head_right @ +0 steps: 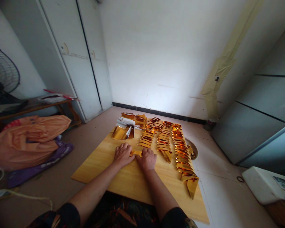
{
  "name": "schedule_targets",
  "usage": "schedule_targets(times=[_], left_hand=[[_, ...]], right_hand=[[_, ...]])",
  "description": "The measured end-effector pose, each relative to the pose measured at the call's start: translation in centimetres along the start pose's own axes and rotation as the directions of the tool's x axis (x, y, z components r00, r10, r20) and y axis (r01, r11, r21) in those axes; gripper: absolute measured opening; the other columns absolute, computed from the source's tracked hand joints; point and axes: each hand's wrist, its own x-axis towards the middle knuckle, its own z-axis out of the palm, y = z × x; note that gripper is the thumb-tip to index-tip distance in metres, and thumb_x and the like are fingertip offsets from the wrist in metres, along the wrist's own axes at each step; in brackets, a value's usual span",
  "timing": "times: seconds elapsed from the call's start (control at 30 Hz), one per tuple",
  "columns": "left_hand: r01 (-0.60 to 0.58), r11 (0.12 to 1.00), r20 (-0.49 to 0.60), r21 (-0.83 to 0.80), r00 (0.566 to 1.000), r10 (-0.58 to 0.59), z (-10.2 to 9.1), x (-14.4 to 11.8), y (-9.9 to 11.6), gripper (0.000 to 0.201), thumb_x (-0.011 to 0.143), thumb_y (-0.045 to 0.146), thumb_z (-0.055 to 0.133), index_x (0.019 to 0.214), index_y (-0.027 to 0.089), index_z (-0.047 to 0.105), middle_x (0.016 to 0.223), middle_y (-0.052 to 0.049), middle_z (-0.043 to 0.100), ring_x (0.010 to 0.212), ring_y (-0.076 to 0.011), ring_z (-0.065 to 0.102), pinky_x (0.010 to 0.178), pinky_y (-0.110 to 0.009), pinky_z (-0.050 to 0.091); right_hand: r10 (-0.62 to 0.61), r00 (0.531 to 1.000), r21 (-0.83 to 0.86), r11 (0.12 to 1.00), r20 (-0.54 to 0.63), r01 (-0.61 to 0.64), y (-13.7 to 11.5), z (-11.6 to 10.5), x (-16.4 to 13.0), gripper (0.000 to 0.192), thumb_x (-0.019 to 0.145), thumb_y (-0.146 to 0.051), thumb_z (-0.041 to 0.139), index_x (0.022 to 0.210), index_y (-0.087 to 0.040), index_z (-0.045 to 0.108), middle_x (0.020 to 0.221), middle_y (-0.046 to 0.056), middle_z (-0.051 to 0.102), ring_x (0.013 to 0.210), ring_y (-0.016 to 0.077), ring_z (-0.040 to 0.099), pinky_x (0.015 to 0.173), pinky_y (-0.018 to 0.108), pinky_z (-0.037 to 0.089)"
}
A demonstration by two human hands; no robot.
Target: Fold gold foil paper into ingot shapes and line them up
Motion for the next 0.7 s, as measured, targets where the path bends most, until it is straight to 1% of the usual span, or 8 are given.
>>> schedule_targets(times=[0.17, 0.33, 0.47, 0.57, 0.7], left_hand=[[0.016, 1.000, 0.012, -0.005, 1.000, -0.015, -0.1, 0.0, 0.0, 0.035, 0.078, 0.053, 0.054, 0.093, 0.022, 0.060, 0.109, -0.009, 0.054, 0.109, -0.0283, 0.043, 0.088, -0.041, 0.032], [0.036, 0.999, 0.006, -0.005, 0.999, -0.036, -0.1, 0.1, 0.0, 0.033, 0.076, 0.051, 0.056, 0.090, 0.022, 0.059, 0.107, -0.009, 0.054, 0.107, -0.0272, 0.045, 0.087, -0.040, 0.033], [0.013, 1.000, 0.004, -0.014, 1.000, -0.013, 0.0, 0.2, -0.5, 0.030, 0.077, 0.049, 0.056, 0.088, 0.021, 0.058, 0.104, -0.007, 0.054, 0.106, -0.0260, 0.045, 0.086, -0.038, 0.033], [-0.026, 0.999, -0.006, -0.022, 1.000, 0.026, 0.2, 0.2, -1.0, 0.027, 0.076, 0.046, 0.058, 0.086, 0.021, 0.057, 0.103, -0.006, 0.054, 0.104, -0.0247, 0.045, 0.086, -0.037, 0.033], [-0.072, 0.997, -0.008, -0.033, 0.997, 0.072, 0.4, 0.2, -1.6, 0.022, 0.078, 0.042, 0.058, 0.086, 0.022, 0.055, 0.102, -0.004, 0.054, 0.104, -0.0236, 0.046, 0.086, -0.037, 0.033]], right_hand=[[0.004, 1.000, -0.006, 1.000, 0.014, -0.004, 0.1, 0.1, 0.2, 0.023, 0.077, -0.044, 0.062, 0.083, -0.022, 0.059, 0.092, 0.003, 0.060, 0.090, 0.0196, 0.056, 0.072, 0.030, 0.032], [0.006, 0.999, 0.080, 0.997, 0.031, -0.009, 0.6, -0.2, 0.3, 0.014, 0.076, -0.035, 0.061, 0.082, -0.022, 0.061, 0.090, 0.002, 0.061, 0.086, 0.0167, 0.056, 0.071, 0.027, 0.031], [-0.021, 0.999, 0.150, 0.989, 0.044, 0.014, 1.4, -0.3, 0.4, 0.009, 0.076, -0.027, 0.059, 0.083, -0.022, 0.064, 0.091, 0.001, 0.062, 0.087, 0.0151, 0.055, 0.070, 0.025, 0.030], [-0.046, 0.997, 0.179, 0.983, 0.063, 0.034, 1.9, -0.3, 0.5, 0.011, 0.076, -0.022, 0.057, 0.083, -0.023, 0.066, 0.091, 0.000, 0.062, 0.088, 0.0144, 0.056, 0.070, 0.024, 0.031], [-0.046, 0.995, 0.177, 0.984, 0.094, 0.029, 2.3, -0.3, 0.7, 0.019, 0.076, -0.016, 0.054, 0.086, -0.024, 0.068, 0.091, 0.000, 0.063, 0.088, 0.0139, 0.057, 0.070, 0.023, 0.031]])
